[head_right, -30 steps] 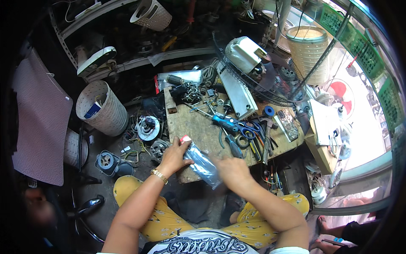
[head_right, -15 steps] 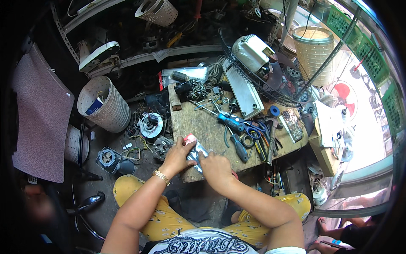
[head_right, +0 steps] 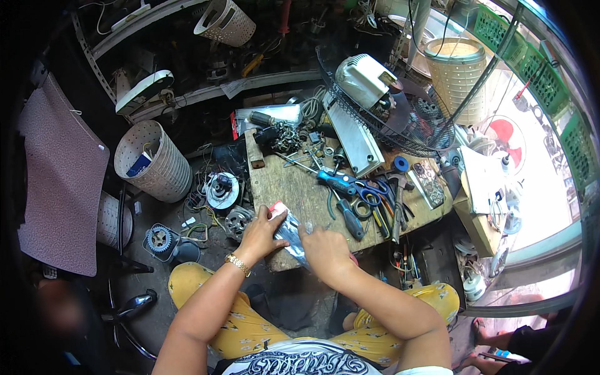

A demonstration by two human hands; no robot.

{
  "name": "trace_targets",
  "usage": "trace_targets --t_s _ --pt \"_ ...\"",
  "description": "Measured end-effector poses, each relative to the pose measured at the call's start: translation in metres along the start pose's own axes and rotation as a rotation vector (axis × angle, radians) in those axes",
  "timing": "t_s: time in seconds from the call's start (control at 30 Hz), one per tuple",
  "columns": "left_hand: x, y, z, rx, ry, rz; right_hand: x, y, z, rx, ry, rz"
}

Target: The person handles a plastic-wrapped fan blade, removes it from packaging, and places it onto a fan motor assembly. They then attach the fan cage and handle the power cord, positioning the assembled fan on a cluttered workbench.

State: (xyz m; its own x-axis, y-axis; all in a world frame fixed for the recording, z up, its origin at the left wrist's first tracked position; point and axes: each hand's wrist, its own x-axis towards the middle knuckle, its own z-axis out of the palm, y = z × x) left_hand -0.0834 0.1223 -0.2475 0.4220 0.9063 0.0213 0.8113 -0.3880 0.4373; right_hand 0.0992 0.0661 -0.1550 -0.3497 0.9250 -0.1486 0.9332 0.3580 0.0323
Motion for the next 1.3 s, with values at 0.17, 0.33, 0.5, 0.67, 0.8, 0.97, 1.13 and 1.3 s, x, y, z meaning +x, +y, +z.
trace_targets --t_s 0.17,0.33,0.5,0.67,0.8,0.97,1.13,1.3 --pt "0.0 0.001 0.001 0.013 0.035 0.019 0.004 -0.002 0.011 -0.009 0.056 -0.021" --pt "-0.005 0.008 -0.004 0.044 0.067 0.06 -0.004 0.005 0.002 0.101 -0.087 0.035" --pt "-0.018 -0.001 -0.003 0.086 0.069 0.174 -0.025 0.086 -0.036 0.371 0.031 0.307" --pt "-0.014 0.008 -0.005 0.126 0.046 0.223 -0.061 0.233 0.059 0.389 0.387 0.695" --pt "-0.012 0.008 -0.008 0.17 0.003 0.202 -0.05 0.258 0.09 0.517 0.35 0.877" --pt "-0.007 0.006 -0.009 0.164 0.023 0.226 -0.039 0.268 0.114 0.456 0.444 0.852" --pt "-0.001 0.013 0.0 0.125 0.039 0.299 -0.031 0.284 0.127 0.43 0.536 0.791" --pt "0.003 0.018 -0.001 0.097 0.015 0.323 -0.019 0.257 0.096 0.211 0.631 0.726"
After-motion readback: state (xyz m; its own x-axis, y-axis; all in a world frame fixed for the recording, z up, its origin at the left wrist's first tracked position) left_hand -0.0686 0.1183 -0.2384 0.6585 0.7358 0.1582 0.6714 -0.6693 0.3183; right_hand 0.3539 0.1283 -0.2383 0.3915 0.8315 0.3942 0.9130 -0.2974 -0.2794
